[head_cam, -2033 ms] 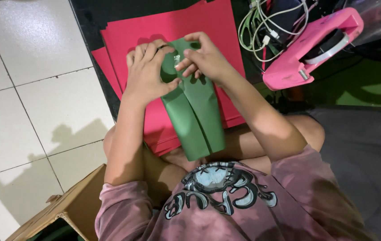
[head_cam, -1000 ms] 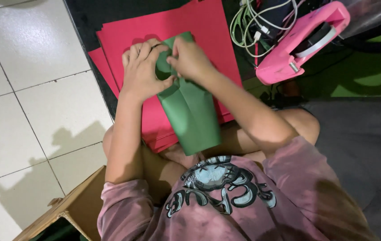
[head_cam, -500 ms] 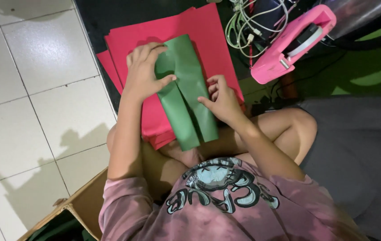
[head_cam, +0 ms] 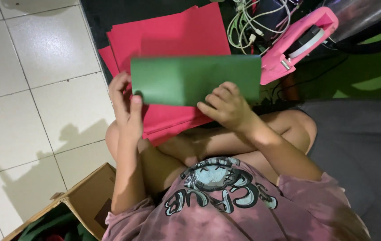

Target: Folding green decorative paper and attaching it to a flower to create a bouquet component

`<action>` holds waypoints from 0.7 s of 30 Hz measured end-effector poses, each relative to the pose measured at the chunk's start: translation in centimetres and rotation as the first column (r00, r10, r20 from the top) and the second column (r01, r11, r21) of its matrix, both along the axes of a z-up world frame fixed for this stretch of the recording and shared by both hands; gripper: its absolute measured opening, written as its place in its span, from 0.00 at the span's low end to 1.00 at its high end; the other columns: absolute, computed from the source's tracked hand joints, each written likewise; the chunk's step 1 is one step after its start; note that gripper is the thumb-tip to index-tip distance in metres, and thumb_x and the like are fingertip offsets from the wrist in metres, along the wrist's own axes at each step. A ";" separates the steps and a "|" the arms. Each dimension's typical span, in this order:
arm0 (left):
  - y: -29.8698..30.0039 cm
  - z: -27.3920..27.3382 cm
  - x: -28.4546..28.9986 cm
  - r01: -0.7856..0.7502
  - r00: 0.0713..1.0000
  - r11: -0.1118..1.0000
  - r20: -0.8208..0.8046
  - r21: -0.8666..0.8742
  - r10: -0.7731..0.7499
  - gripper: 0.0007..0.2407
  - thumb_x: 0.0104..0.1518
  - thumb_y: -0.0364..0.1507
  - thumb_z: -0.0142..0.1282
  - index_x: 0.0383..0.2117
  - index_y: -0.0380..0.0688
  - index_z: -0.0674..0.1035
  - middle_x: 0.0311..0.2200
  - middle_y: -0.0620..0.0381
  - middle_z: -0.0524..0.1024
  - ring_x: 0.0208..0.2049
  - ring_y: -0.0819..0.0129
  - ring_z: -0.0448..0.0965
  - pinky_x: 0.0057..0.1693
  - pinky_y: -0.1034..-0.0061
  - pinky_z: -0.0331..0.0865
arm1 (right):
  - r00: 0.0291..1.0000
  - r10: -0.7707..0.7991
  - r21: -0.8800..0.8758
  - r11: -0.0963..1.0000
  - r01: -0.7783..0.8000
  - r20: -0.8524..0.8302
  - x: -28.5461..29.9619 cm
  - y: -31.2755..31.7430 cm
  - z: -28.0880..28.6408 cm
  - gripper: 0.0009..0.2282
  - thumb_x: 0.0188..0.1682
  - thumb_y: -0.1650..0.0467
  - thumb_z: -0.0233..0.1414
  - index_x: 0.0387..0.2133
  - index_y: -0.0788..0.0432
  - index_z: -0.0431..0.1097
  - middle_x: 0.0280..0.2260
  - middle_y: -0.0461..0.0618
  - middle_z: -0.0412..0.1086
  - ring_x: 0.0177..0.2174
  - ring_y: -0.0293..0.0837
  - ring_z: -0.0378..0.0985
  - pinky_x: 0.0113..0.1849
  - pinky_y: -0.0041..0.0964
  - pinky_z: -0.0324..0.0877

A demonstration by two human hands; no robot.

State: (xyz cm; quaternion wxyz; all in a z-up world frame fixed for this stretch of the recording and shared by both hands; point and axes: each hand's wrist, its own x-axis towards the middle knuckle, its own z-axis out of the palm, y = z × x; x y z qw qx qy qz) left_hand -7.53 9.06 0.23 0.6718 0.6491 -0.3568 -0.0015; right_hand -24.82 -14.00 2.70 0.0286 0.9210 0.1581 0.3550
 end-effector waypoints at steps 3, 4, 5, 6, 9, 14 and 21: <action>1.5 -0.3 -1.0 -0.021 0.993 0.976 -0.107 0.216 0.045 0.16 0.64 0.23 0.57 0.57 0.36 0.71 0.46 0.42 0.70 0.48 0.46 0.73 0.56 0.54 0.68 | 0.996 0.018 0.104 0.995 -0.009 -0.090 -0.7 -0.1 -1.9 0.07 0.54 0.62 0.54 0.33 0.49 0.76 0.33 0.46 0.69 0.39 0.48 0.72 0.51 0.53 0.65; 1.7 -0.5 -1.1 -0.027 0.992 0.976 -0.112 0.218 0.053 0.16 0.64 0.23 0.57 0.57 0.36 0.71 0.46 0.42 0.70 0.48 0.46 0.73 0.56 0.54 0.68 | 0.995 0.026 0.106 0.994 -0.016 -0.096 -1.0 -0.4 -2.1 0.07 0.54 0.62 0.54 0.33 0.49 0.76 0.33 0.46 0.69 0.39 0.48 0.72 0.51 0.53 0.65; 1.9 -0.8 -1.2 -0.029 0.983 0.967 -0.169 0.253 0.074 0.16 0.63 0.24 0.59 0.56 0.37 0.72 0.43 0.42 0.74 0.44 0.48 0.77 0.49 0.58 0.73 | 0.993 0.013 0.144 0.990 0.004 -0.118 -1.3 -0.8 -2.4 0.09 0.51 0.58 0.58 0.35 0.48 0.77 0.36 0.45 0.69 0.43 0.49 0.70 0.52 0.57 0.64; 2.1 -1.1 -1.3 -0.029 0.970 0.957 -0.223 0.287 0.096 0.15 0.63 0.25 0.60 0.55 0.38 0.73 0.40 0.42 0.77 0.40 0.50 0.81 0.42 0.61 0.78 | 0.990 0.001 0.181 0.983 0.025 -0.139 -1.6 -1.2 -2.6 0.14 0.47 0.54 0.62 0.38 0.46 0.78 0.39 0.45 0.69 0.47 0.51 0.69 0.54 0.60 0.62; 2.5 -2.1 -1.3 -0.067 0.952 0.954 -0.268 0.291 0.149 0.12 0.60 0.24 0.64 0.49 0.40 0.79 0.35 0.47 0.79 0.36 0.58 0.81 0.42 0.64 0.77 | 0.954 -0.112 0.179 0.970 0.166 -0.277 -0.7 -0.3 1.1 0.31 0.46 0.46 0.58 0.55 0.51 0.70 0.56 0.56 0.64 0.59 0.61 0.61 0.60 0.65 0.53; 3.4 -3.2 -1.7 -0.060 0.933 0.954 -0.323 0.293 0.157 0.07 0.61 0.24 0.63 0.44 0.41 0.81 0.32 0.53 0.78 0.35 0.70 0.75 0.44 0.69 0.74 | 0.870 -0.173 0.151 0.951 0.269 -0.462 0.3 -0.8 2.5 0.53 0.31 0.46 0.66 0.69 0.59 0.54 0.66 0.71 0.53 0.65 0.73 0.51 0.63 0.70 0.40; 5.0 -2.4 -0.8 -0.349 0.910 0.936 -0.224 0.043 0.350 0.12 0.70 0.34 0.44 0.43 0.39 0.79 0.31 0.52 0.77 0.36 0.64 0.77 0.50 0.68 0.70 | 0.774 -0.171 0.162 0.929 0.333 -0.610 0.5 -3.3 2.2 0.55 0.24 0.45 0.68 0.69 0.51 0.54 0.61 0.55 0.64 0.60 0.61 0.65 0.61 0.63 0.51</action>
